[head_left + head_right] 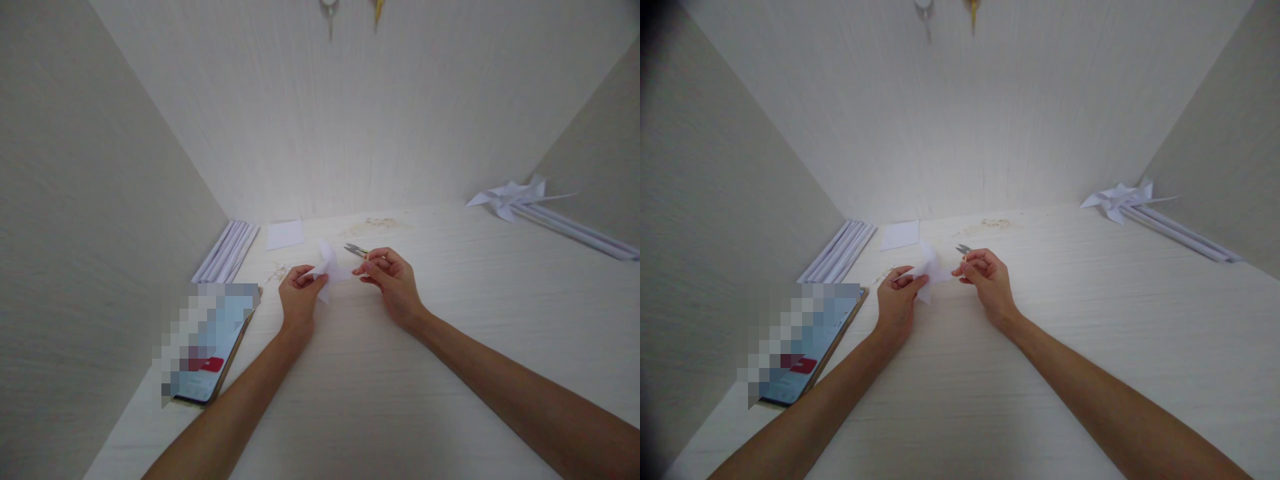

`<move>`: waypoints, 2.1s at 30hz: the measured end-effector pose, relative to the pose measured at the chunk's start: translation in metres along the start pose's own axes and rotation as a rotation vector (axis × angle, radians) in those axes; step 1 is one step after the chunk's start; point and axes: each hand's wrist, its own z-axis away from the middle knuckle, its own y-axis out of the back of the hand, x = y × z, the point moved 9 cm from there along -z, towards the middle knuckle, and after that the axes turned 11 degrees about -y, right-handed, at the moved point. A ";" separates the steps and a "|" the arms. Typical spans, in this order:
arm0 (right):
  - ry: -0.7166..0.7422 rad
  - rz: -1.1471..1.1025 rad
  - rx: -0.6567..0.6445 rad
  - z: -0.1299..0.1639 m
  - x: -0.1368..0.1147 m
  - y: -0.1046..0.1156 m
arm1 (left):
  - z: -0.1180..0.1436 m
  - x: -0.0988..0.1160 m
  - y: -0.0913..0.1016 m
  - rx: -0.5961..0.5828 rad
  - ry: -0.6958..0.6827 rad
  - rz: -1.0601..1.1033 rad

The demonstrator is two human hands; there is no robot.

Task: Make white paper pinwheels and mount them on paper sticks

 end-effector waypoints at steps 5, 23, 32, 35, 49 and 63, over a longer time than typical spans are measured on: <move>0.018 0.012 -0.012 0.000 -0.003 0.000 | 0.000 -0.001 -0.001 -0.001 0.002 -0.008; 0.034 -0.012 -0.082 0.003 -0.004 -0.005 | 0.000 0.001 -0.002 -0.026 -0.004 -0.035; 0.037 0.010 -0.079 0.002 -0.005 -0.006 | 0.000 0.000 -0.003 -0.022 0.003 -0.035; 0.037 0.016 -0.085 0.001 -0.004 -0.007 | 0.000 0.001 -0.003 -0.021 -0.001 -0.037; 0.091 0.063 0.035 0.000 -0.007 0.002 | -0.001 0.001 -0.002 -0.018 -0.018 -0.046; 0.188 0.195 0.044 0.010 -0.010 -0.004 | -0.001 0.002 -0.001 -0.011 -0.022 -0.055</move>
